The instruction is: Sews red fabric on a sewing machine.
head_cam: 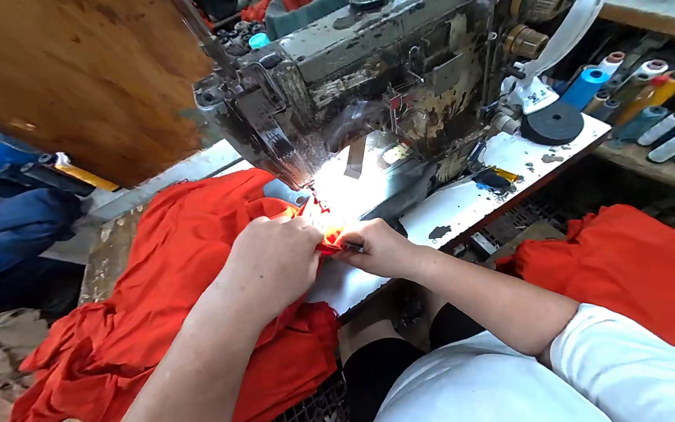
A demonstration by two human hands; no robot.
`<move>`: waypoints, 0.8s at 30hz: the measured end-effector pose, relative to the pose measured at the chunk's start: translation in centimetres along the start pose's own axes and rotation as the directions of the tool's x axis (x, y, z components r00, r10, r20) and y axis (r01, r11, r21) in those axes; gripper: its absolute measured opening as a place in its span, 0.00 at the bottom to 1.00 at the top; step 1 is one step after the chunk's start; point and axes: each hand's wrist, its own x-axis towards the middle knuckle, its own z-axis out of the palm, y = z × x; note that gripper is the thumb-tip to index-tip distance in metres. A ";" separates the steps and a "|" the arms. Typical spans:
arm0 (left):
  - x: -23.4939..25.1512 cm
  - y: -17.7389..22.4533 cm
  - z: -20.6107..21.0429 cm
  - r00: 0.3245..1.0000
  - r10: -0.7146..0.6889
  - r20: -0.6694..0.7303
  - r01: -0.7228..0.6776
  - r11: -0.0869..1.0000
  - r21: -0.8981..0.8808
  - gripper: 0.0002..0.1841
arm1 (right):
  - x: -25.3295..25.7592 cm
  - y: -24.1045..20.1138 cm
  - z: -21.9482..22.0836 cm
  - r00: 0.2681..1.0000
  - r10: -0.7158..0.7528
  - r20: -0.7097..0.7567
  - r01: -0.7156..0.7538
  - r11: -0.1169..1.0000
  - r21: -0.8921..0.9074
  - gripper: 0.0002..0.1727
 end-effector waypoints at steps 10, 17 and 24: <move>-1.4 0.6 6.4 0.965 -0.043 -0.260 0.017 0.994 -0.103 0.14 | -3.0 -0.1 -0.3 0.986 -0.130 -0.101 0.118 0.986 -0.122 0.10; 0.4 -0.2 5.6 0.965 -0.166 -0.203 0.153 0.985 -0.078 0.11 | -0.9 0.4 0.4 0.971 -0.128 -0.200 0.100 0.985 -0.141 0.09; 2.5 -1.1 5.9 0.916 -0.376 -0.141 0.366 0.926 -0.091 0.10 | 1.1 0.4 0.5 0.988 -0.048 -0.150 0.023 0.986 -0.166 0.12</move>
